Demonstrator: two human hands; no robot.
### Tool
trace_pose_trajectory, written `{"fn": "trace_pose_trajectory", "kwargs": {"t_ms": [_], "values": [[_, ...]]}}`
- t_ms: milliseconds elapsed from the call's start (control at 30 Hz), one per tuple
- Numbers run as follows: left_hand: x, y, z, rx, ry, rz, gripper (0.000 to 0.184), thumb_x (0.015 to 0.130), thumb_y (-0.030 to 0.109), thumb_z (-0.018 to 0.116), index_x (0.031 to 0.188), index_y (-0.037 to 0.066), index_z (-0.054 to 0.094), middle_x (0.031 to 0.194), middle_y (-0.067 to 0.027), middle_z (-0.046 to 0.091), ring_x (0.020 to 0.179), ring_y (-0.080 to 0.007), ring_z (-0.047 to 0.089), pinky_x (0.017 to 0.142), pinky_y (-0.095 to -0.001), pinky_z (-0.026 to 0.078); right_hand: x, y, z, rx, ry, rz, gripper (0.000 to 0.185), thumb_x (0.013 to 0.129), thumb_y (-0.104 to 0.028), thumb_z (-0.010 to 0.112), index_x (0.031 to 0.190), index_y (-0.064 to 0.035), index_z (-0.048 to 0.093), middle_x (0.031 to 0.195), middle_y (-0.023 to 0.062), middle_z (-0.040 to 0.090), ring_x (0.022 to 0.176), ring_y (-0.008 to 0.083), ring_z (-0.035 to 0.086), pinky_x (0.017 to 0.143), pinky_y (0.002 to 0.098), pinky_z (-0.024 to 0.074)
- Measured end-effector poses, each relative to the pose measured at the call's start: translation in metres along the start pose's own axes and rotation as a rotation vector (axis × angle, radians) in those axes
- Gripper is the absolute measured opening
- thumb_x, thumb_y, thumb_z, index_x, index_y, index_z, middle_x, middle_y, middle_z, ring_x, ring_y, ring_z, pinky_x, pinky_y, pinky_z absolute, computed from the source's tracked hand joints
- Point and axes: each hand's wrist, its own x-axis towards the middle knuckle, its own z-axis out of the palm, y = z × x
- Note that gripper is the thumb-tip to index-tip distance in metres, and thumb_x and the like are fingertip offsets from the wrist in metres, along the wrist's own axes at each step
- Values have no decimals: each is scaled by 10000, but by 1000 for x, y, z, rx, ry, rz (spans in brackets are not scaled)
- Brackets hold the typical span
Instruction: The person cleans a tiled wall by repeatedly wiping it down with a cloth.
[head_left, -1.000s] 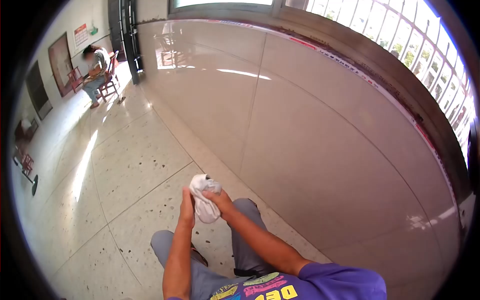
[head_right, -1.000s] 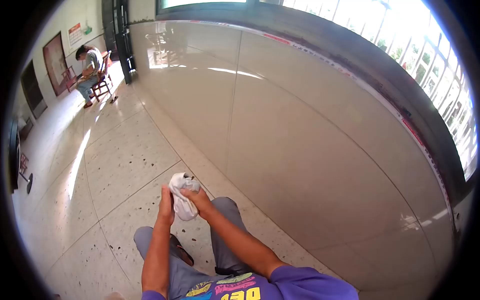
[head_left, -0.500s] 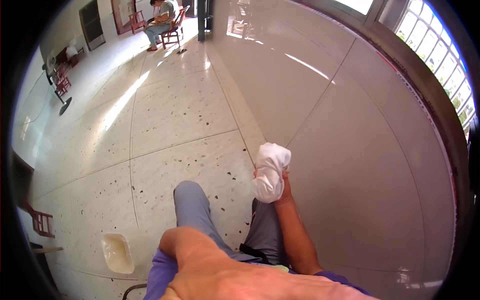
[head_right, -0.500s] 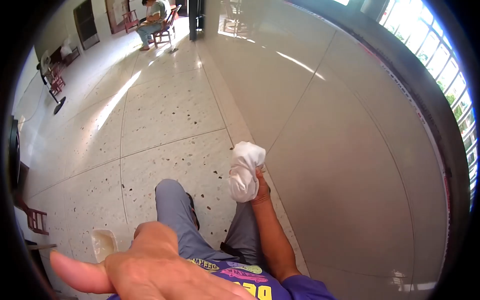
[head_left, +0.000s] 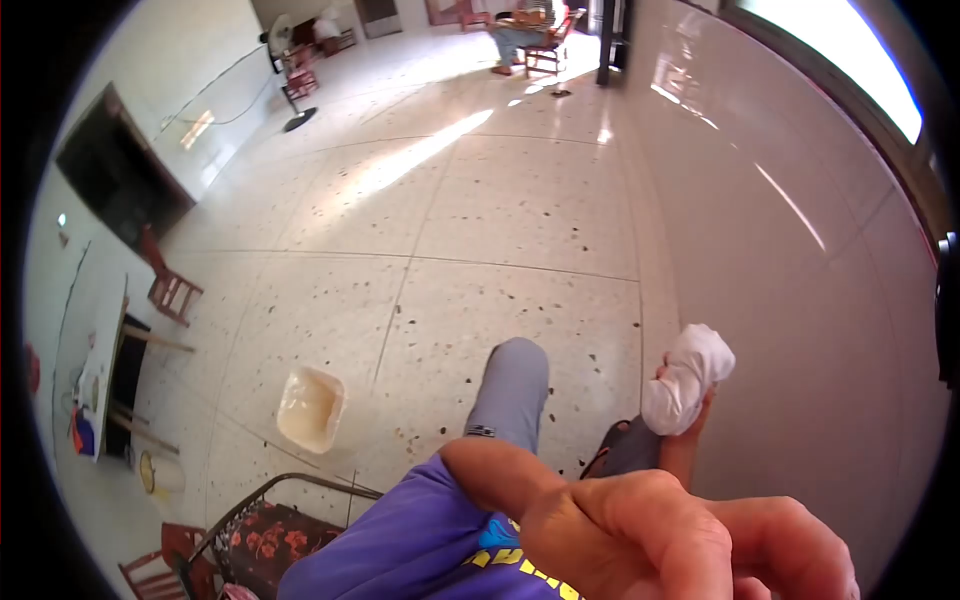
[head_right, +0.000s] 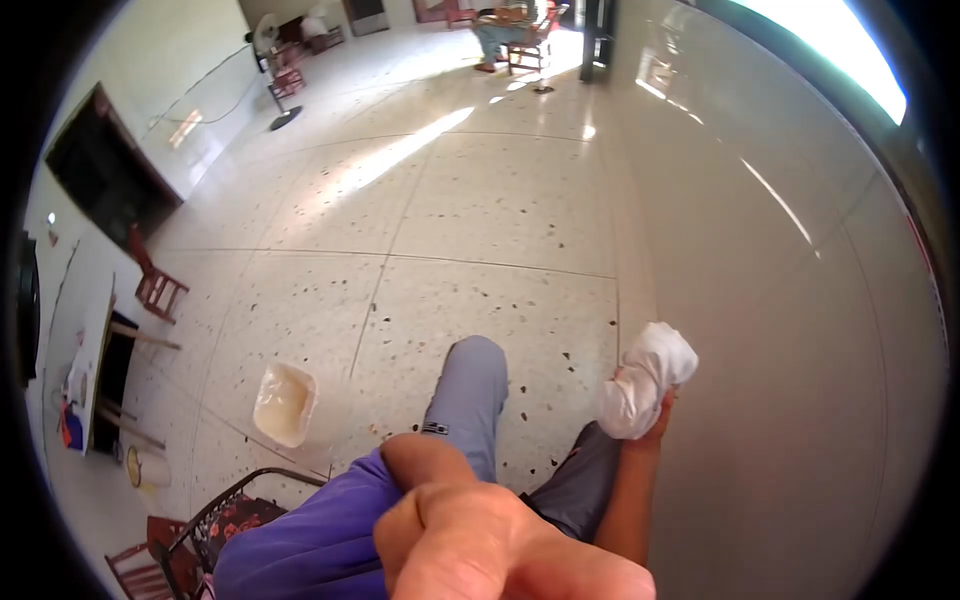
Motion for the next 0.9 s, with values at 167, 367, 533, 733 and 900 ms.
{"fn": "trace_pose_trajectory", "kwargs": {"t_ms": [167,367,533,733,900], "values": [[2,8,-5,713,84,183,292,1055,385,446,1087,201,671,1065,-177,658,877,-174,630,951,-329,434,9,25,33,405,-96,-30,693,907,-477,647,1429,-68,447,1387,198,517,1195,360,543,988,507,481],[30,-6,-95,1360,-530,1024,167,1037,343,513,1131,259,622,964,-89,618,733,-126,550,780,-300,418,-17,1,62,69,-12,-120,697,908,-481,642,1433,-68,443,1391,198,515,1201,363,538,996,511,475],[28,-6,-105,1419,-580,1044,114,1029,339,532,1054,253,604,896,-53,577,659,-111,492,665,-281,381,-61,-49,70,-80,27,-241,700,909,-485,637,1437,-69,439,1393,198,513,1207,365,534,1002,515,469],[38,-5,-117,1462,-581,1054,108,1020,334,554,961,247,582,814,-10,528,570,-93,422,527,-258,337,-116,-81,81,-191,113,-314,704,911,-489,631,1441,-69,435,1397,197,511,1214,368,530,1010,519,462],[41,-3,-126,1480,-593,1095,155,1012,329,573,885,242,564,745,25,488,496,-78,363,412,-239,300,-124,-75,67,-211,165,-291,707,912,-493,626,1444,-70,432,1400,197,509,1219,370,526,1016,522,457]]}}
